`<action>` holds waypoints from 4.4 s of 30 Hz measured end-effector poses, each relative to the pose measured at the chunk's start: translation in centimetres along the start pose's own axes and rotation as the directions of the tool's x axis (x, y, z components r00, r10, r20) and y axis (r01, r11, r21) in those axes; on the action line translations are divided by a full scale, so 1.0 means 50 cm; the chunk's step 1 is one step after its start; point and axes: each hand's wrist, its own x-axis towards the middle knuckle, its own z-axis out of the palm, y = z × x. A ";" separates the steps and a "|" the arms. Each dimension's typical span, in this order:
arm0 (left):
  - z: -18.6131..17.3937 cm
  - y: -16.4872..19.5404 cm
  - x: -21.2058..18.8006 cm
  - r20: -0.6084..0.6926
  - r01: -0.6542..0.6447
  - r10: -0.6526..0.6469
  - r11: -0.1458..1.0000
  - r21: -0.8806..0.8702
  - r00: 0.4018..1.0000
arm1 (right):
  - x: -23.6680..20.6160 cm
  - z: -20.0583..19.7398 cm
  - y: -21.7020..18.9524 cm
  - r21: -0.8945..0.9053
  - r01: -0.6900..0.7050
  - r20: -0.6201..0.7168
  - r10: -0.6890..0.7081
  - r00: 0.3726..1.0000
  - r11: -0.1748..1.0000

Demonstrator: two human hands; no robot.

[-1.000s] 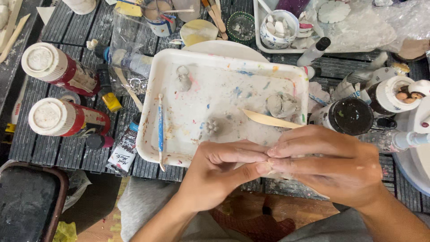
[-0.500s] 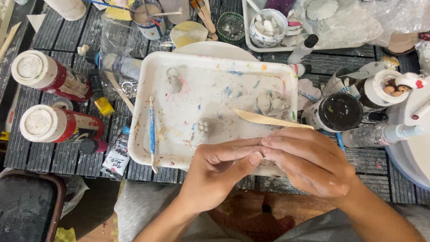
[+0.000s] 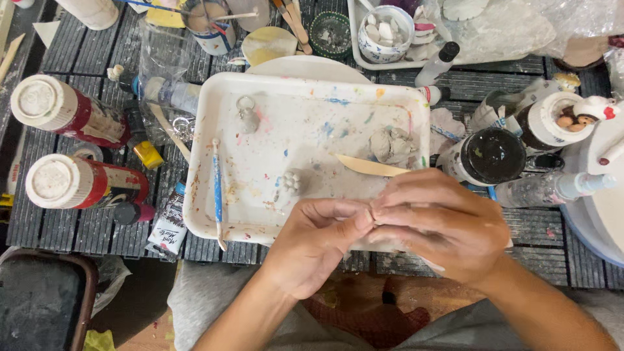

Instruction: The person shapes a small piece of clay into a textured form using a wooden stick and their fingers. They repeatedly add small bits of clay and refine the surface details, placing the object on a tray periodically.

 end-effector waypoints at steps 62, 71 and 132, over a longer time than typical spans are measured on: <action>0.049 0.138 -0.052 0.306 0.021 0.603 -0.472 0.881 0.737 | -0.032 -0.031 -0.015 0.030 -0.268 -0.041 0.269 0.962 0.963; 0.014 0.131 -0.032 0.337 -0.089 0.578 -0.413 0.907 0.743 | -0.028 -0.027 -0.014 0.033 -0.291 -0.052 0.293 0.955 0.956; 0.063 0.106 -0.070 0.073 -0.082 0.045 0.761 0.644 0.996 | -0.047 -0.045 -0.037 0.339 -0.201 0.056 0.194 0.979 0.919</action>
